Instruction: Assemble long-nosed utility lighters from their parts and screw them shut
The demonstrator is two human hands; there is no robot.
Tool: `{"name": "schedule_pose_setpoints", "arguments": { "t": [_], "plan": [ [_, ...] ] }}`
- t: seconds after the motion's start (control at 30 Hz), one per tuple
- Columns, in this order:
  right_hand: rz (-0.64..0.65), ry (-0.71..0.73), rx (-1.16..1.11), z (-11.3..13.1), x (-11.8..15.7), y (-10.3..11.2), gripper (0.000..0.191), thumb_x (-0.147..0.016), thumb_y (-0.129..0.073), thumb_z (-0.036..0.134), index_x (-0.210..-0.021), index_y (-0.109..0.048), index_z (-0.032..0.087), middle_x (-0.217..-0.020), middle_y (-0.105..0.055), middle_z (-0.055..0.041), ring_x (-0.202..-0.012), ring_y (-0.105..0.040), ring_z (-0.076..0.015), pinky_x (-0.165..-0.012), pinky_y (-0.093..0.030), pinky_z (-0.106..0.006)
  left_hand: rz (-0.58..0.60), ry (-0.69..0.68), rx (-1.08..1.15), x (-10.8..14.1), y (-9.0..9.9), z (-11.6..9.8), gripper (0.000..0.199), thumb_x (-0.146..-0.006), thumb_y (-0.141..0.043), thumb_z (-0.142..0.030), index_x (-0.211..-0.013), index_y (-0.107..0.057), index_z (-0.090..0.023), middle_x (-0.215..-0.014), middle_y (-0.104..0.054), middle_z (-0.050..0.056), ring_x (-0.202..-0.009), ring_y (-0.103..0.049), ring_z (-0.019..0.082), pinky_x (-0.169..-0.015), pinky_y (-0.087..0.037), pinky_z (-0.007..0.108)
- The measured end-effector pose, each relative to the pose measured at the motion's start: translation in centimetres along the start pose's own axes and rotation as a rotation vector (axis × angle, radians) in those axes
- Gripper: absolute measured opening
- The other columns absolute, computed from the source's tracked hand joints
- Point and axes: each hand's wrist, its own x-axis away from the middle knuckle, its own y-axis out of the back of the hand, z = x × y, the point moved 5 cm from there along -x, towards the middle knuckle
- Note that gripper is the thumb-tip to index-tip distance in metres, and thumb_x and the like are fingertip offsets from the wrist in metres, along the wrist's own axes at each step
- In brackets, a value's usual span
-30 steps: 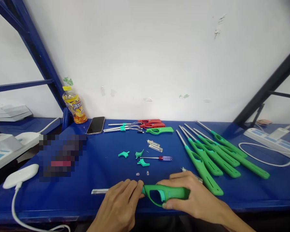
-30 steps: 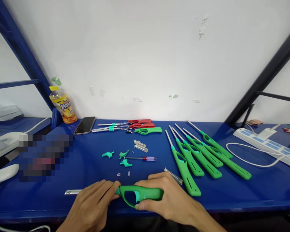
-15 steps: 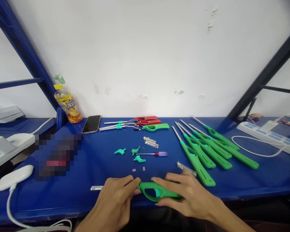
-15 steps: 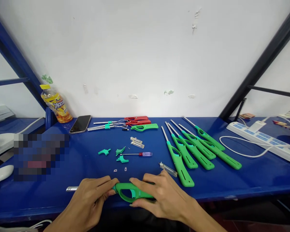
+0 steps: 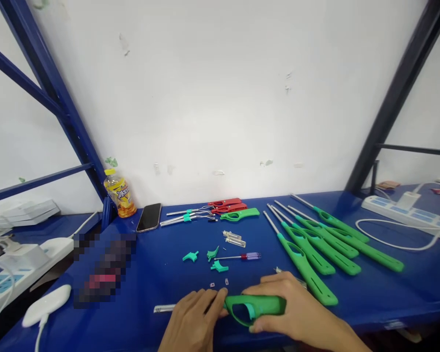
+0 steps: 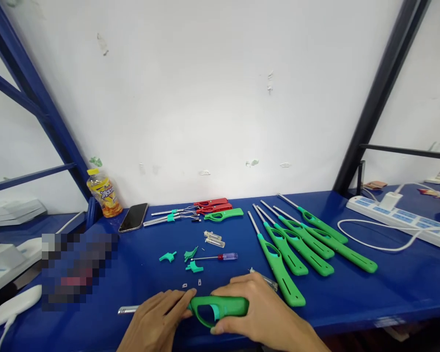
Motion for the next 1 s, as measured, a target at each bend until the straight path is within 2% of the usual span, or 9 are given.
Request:
{"name": "schedule_pose_setpoints", "arguments": {
  "t": [0.07,0.17,0.23,0.37,0.57,0.67,0.77,0.87,1.0],
  "plan": [
    [-0.067,-0.041,0.003,-0.9,0.4,0.0,0.05,-0.067,-0.098,0.053,-0.114,-0.084,0.043,-0.106,-0.084,-0.0001,-0.103,-0.077,-0.0332,-0.094,-0.061,-0.04,-0.003,0.013,-0.01,0.3,-0.1,0.4,0.041,-0.102,-0.037,-0.003,-0.126,-0.066,-0.02,-0.098,-0.082,0.002,-0.076,-0.079,0.017,-0.07,-0.062,0.028],
    [-0.125,-0.067,-0.095,-2.1,0.9,0.2,0.039,-0.081,-0.088,0.054,-0.117,-0.084,0.039,-0.114,-0.083,-0.0035,-0.11,-0.076,-0.0337,-0.095,-0.061,-0.042,-0.011,0.05,-0.023,0.7,0.4,1.4,0.034,-0.111,-0.038,-0.014,-0.13,-0.066,-0.02,-0.099,-0.081,0.003,-0.074,-0.078,0.016,-0.068,-0.06,0.028],
    [-0.102,-0.11,-0.189,-2.5,1.0,0.4,0.035,-0.094,-0.074,0.055,-0.122,-0.081,0.036,-0.113,-0.082,-0.0047,-0.097,-0.078,-0.0286,-0.087,-0.063,-0.038,-0.005,0.09,-0.042,0.9,0.8,2.1,0.035,-0.114,-0.037,-0.02,-0.135,-0.065,-0.021,-0.1,-0.08,0.004,-0.078,-0.078,0.016,-0.071,-0.06,0.028],
    [0.01,-0.221,-0.393,-2.3,0.8,0.3,0.044,-0.101,-0.063,0.059,-0.128,-0.076,0.027,-0.081,-0.075,-0.0016,-0.059,-0.067,-0.0166,-0.062,-0.056,-0.028,0.01,0.11,-0.012,1.0,1.0,2.4,0.037,-0.117,-0.034,-0.024,-0.145,-0.058,-0.02,-0.101,-0.078,0.004,-0.084,-0.076,0.017,-0.075,-0.06,0.028],
    [0.034,-0.264,-0.437,-1.8,0.9,0.6,0.053,-0.102,-0.056,0.066,-0.127,-0.073,0.022,-0.072,-0.069,-0.0003,-0.047,-0.048,-0.0118,-0.045,-0.037,-0.024,0.078,0.143,0.117,0.9,0.3,2.1,0.035,-0.117,-0.036,-0.026,-0.144,-0.056,-0.016,-0.099,-0.075,0.006,-0.086,-0.07,0.019,-0.074,-0.062,0.031],
    [0.061,-0.266,-0.398,-2.0,1.4,0.6,0.054,-0.104,-0.049,0.068,-0.125,-0.071,0.023,-0.063,-0.063,0.0024,-0.052,-0.053,-0.0153,-0.051,-0.043,-0.026,0.1,0.16,0.126,1.1,0.0,1.9,0.036,-0.117,-0.034,-0.025,-0.144,-0.056,-0.016,-0.098,-0.073,0.006,-0.09,-0.068,0.021,-0.074,-0.063,0.033],
    [0.024,-0.219,-0.239,-1.8,1.5,0.9,0.043,-0.105,-0.049,0.064,-0.113,-0.07,0.027,-0.082,-0.072,-0.0011,-0.076,-0.066,-0.0217,-0.071,-0.052,-0.032,0.111,0.181,0.109,1.2,-0.3,1.8,0.037,-0.117,-0.033,-0.027,-0.141,-0.058,-0.015,-0.098,-0.072,0.006,-0.092,-0.068,0.023,-0.076,-0.062,0.036],
    [0.029,-0.2,-0.092,-1.6,1.4,0.8,0.033,-0.101,-0.061,0.061,-0.099,-0.067,0.028,-0.099,-0.074,-0.001,-0.091,-0.066,-0.0244,-0.084,-0.051,-0.035,0.127,0.197,0.112,1.1,-0.2,1.9,0.035,-0.117,-0.033,-0.029,-0.129,-0.064,-0.016,-0.099,-0.072,0.006,-0.094,-0.068,0.024,-0.08,-0.062,0.04],
    [0.056,-0.229,-0.092,-1.8,1.4,0.8,0.031,-0.101,-0.061,0.061,-0.109,-0.069,0.032,-0.109,-0.075,0.0014,-0.098,-0.067,-0.0246,-0.09,-0.049,-0.036,0.166,0.165,0.089,1.0,-0.3,1.9,0.036,-0.117,-0.033,-0.03,-0.115,-0.066,-0.016,-0.093,-0.072,0.004,-0.085,-0.069,0.023,-0.077,-0.06,0.039]
  ]
}}
